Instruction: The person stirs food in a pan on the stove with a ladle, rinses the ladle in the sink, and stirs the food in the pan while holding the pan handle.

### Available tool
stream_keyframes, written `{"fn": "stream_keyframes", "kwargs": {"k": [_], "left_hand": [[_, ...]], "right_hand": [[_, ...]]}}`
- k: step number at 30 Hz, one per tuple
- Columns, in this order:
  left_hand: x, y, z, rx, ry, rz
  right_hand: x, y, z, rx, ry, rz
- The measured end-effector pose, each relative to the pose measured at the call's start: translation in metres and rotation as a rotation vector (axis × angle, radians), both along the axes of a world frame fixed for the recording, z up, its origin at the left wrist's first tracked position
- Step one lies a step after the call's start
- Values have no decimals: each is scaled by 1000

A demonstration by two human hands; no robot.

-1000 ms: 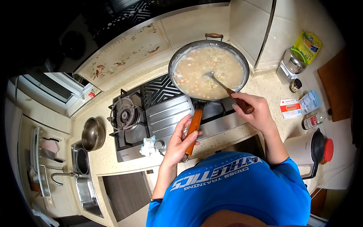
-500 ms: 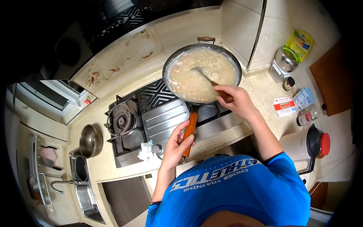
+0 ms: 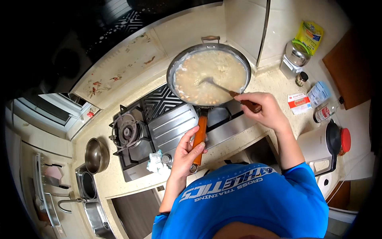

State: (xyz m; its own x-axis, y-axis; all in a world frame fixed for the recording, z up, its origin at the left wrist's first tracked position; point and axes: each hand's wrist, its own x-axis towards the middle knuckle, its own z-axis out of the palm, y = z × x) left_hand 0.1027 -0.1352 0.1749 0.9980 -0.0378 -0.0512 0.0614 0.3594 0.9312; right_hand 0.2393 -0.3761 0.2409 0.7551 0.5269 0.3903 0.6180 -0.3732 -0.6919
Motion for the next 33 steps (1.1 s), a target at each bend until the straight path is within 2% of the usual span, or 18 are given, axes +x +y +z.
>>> {"fn": "stream_keyframes", "kwargs": {"k": [4, 10, 12, 16, 18, 25, 28, 33], "left_hand": [[4, -5, 2, 1, -57, 28], [3, -6, -1, -30, -56, 69], [0, -8, -6, -51, -52, 91], [-2, -4, 1, -31, -21, 79], [-3, -2, 3, -25, 6, 51], [0, -5, 9, -30, 78, 13], [0, -7, 12, -7, 77, 22], [-1, -8, 5, -92, 69, 39]], "right_hand": [[0, -14, -2, -31, -71, -115], [17, -22, 0, -28, -98, -123], [17, -16, 0, -52, -187, -127], [12, -5, -4, -56, -156, -84], [8, 1, -5, 25, -31, -66], [4, 1, -21, 82, -157, -107], [7, -10, -4, -16, -31, -164], [26, -13, -8, 107, -52, -173]]}}
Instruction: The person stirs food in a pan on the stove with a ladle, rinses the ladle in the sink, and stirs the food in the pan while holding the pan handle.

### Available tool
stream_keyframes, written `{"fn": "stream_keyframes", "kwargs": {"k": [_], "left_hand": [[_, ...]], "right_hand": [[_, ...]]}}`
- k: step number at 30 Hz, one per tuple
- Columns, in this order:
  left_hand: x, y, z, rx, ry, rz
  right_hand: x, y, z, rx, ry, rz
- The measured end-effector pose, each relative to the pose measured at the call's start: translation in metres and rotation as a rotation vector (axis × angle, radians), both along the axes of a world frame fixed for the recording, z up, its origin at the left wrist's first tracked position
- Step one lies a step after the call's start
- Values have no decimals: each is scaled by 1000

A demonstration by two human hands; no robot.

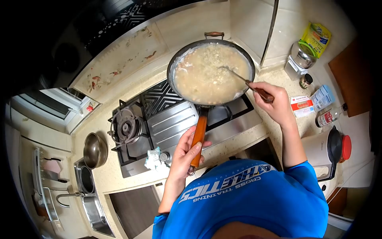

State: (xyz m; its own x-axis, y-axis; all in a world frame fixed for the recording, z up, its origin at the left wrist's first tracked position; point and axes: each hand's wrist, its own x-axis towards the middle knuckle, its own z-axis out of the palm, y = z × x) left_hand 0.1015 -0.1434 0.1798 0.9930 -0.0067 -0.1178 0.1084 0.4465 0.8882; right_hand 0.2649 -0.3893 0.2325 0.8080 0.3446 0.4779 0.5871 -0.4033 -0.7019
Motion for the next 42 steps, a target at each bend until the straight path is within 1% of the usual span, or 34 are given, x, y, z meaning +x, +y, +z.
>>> {"fn": "stream_keyframes", "kwargs": {"k": [3, 5, 9, 11, 13, 15, 17, 19, 23, 27, 28, 30, 37, 39, 42], "left_hand": [[-1, 1, -3, -22, -22, 37], [-2, 2, -2, -16, -11, 6], [-2, 5, 3, 6, -6, -17], [-4, 5, 0, 35, -30, -26], [-7, 5, -3, 21, -28, -27], [-4, 5, -1, 4, -41, -28], [-4, 3, -1, 12, -31, 3], [-6, 0, 2, 15, -33, 14], [-5, -1, -2, -49, -22, 31], [-7, 0, -8, -85, -44, 32], [-10, -1, -7, -91, -27, 33], [-9, -1, 0, -22, -6, 46], [-12, 4, -1, 18, -46, -9], [-10, 3, 0, 8, -34, -5], [-11, 1, 1, 9, -8, 17]], "right_hand": [[9, 10, -4, 24, -19, 31], [13, 20, -1, -37, -29, 22], [18, 44, -3, 7, -36, 50], [17, 51, -15, 116, -26, 136], [10, 54, -19, 117, 1, 164], [2, 51, -21, 114, 111, 218], [-6, 44, -4, 88, 90, 238], [-8, 30, 9, 47, 218, 261], [-10, 6, 25, -52, 163, 250], [-7, -1, 12, 2, 81, 175], [-10, -1, 13, -3, 99, 175], [-6, 6, 19, -68, 91, 124], [21, 31, -12, 59, -26, 102], [26, 37, -12, 46, 11, 112], [37, 49, -11, 123, 54, 174]]}}
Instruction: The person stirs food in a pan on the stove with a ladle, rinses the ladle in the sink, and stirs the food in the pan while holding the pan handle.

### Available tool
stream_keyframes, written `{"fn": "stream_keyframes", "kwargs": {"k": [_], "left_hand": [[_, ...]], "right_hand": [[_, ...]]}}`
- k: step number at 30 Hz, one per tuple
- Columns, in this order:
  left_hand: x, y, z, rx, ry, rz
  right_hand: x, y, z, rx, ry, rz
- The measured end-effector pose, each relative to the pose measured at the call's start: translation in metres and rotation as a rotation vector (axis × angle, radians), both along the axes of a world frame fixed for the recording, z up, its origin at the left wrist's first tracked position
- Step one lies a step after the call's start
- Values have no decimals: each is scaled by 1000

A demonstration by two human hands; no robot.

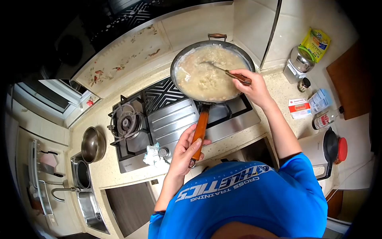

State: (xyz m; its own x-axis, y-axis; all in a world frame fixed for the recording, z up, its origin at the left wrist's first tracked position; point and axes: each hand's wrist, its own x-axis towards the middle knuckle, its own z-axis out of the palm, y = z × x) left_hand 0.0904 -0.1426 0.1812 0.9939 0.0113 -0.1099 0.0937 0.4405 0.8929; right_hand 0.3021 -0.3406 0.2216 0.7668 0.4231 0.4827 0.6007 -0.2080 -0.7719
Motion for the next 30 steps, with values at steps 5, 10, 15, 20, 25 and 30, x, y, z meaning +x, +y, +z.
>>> {"fn": "stream_keyframes", "kwargs": {"k": [5, 10, 15, 20, 25, 30], "left_hand": [[-3, -3, -7, -28, -2, 39], [-3, -3, -5, -57, -1, 46], [-1, 1, -2, -46, -2, 4], [0, 3, -5, -89, -14, -29], [-1, 1, -8, -109, 6, 11], [-4, 0, -13, -144, 8, 37]], "right_hand": [[-4, 3, -1, -32, 36, 119], [-32, -7, 19, -130, 52, 151], [-58, -29, 33, -197, 52, 93], [-65, -50, 18, -213, 10, -110], [-32, -49, 8, -167, -102, -158], [-5, -28, 2, -158, -162, -148]]}}
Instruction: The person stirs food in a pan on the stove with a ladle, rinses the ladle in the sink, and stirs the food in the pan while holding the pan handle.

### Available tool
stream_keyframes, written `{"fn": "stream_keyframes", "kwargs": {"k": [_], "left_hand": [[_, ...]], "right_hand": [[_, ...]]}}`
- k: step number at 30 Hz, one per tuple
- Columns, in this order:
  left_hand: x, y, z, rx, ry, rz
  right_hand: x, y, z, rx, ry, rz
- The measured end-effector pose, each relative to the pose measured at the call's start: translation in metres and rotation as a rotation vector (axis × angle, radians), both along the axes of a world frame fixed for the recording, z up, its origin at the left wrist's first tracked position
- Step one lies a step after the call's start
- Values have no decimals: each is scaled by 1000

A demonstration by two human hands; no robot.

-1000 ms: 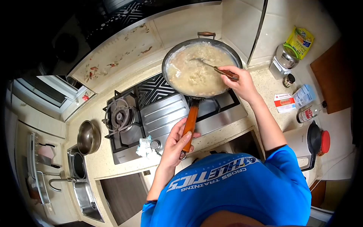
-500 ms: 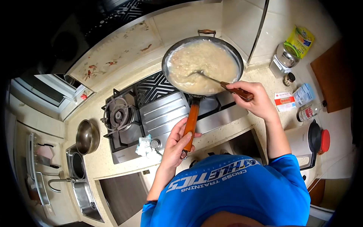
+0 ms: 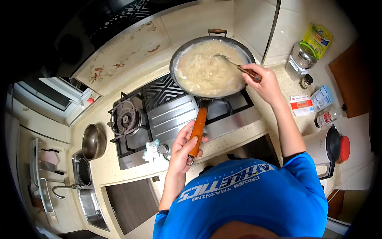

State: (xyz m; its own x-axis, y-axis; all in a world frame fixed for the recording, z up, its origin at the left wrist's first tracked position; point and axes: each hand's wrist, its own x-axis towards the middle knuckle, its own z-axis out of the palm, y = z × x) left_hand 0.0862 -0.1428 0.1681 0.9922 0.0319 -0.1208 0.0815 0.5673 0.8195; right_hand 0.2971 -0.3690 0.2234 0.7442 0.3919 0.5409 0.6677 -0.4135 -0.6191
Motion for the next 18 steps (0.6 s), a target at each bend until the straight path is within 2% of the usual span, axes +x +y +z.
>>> {"fn": "stream_keyframes", "kwargs": {"k": [5, 6, 8, 12, 15, 18], "left_hand": [[2, -1, 6, 38, 12, 12], [1, 0, 9, 45, 9, 11], [3, 2, 10, 74, 18, -32], [4, 2, 10, 110, -11, -39], [5, 1, 7, 84, -12, -37], [4, 1, 9, 94, 14, -20]], "right_hand": [[7, 32, -1, 84, 15, 74], [0, 34, 4, -11, 81, 49], [-5, 39, 3, 28, 59, 93], [-23, 31, -13, 40, 100, 147], [-42, 15, 1, 76, 183, 181], [-41, -8, 2, -37, 50, 172]]}}
